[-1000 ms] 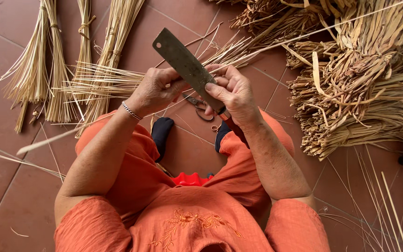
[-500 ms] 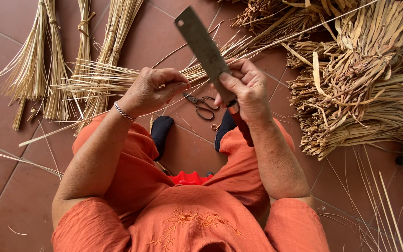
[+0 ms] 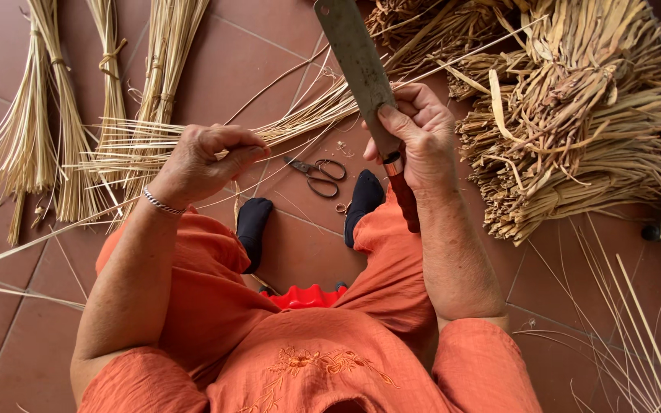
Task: The person sits on a tiled floor and uses a large knife to split dried plant stalks into thinner strips. They hold each stalk with one hand and draw the knife along its length to separate it, repeating the process with multiple stalks from a nearby bundle.
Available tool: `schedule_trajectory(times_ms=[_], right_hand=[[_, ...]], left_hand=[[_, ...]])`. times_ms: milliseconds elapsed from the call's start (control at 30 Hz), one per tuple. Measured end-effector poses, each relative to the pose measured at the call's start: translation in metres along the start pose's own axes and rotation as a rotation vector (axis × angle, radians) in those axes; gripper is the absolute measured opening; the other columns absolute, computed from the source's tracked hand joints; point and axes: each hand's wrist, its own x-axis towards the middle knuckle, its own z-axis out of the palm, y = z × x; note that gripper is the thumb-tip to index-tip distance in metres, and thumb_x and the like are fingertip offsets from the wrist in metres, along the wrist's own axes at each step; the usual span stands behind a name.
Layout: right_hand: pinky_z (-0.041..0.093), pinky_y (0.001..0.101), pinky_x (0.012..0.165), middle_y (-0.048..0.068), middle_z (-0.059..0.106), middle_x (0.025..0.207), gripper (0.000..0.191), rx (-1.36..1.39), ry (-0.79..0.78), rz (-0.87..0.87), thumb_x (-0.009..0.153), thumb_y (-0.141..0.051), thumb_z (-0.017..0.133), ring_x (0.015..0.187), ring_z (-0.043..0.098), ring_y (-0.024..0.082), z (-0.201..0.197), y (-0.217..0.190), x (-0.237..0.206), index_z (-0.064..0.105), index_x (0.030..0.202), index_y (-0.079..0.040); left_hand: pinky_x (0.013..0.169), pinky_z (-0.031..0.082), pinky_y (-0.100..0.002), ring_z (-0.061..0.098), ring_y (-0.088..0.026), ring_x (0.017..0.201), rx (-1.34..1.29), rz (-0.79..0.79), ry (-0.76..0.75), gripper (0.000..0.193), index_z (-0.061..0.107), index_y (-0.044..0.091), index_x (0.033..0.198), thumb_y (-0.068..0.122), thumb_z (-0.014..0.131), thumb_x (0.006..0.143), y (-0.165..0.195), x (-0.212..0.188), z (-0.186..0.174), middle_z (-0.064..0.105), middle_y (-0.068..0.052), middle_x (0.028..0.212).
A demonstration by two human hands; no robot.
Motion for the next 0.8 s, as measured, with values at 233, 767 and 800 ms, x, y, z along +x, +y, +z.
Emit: schedule_trajectory(times_ms=[233, 767, 800], right_hand=[[0.061, 0.0305, 0.049, 0.021, 0.075, 0.091, 0.015, -0.092, 0.066, -0.056, 0.102, -0.001, 0.066, 0.061, 0.072, 0.021, -0.015, -0.013, 0.004, 0.059, 0.114, 0.003], [0.061, 0.0290, 0.048, 0.019, 0.073, 0.094, 0.022, -0.077, -0.011, 0.007, 0.102, 0.000, 0.063, 0.064, 0.073, 0.020, -0.006, -0.004, 0.001, 0.054, 0.121, 0.003], [0.061, 0.0289, 0.048, 0.020, 0.073, 0.094, 0.021, -0.087, -0.027, -0.002, 0.102, 0.000, 0.063, 0.064, 0.073, 0.020, -0.004, -0.004, 0.002, 0.054, 0.121, 0.003]], left_hand=[[0.053, 0.051, -0.023, 0.061, -0.005, 0.061, -0.050, -0.022, -0.003, 0.014, 0.078, 0.006, 0.107, 0.012, 0.075, 0.095, -0.005, -0.004, -0.006, 0.071, -0.001, 0.075], [0.055, 0.055, -0.022, 0.069, -0.005, 0.062, 0.009, -0.075, -0.043, 0.017, 0.078, 0.007, 0.109, 0.015, 0.074, 0.094, -0.007, 0.002, -0.010, 0.075, -0.002, 0.078], [0.057, 0.056, -0.022, 0.070, -0.005, 0.065, -0.003, -0.031, -0.045, 0.016, 0.077, 0.007, 0.110, 0.015, 0.073, 0.096, -0.005, 0.003, -0.009, 0.076, -0.002, 0.080]])
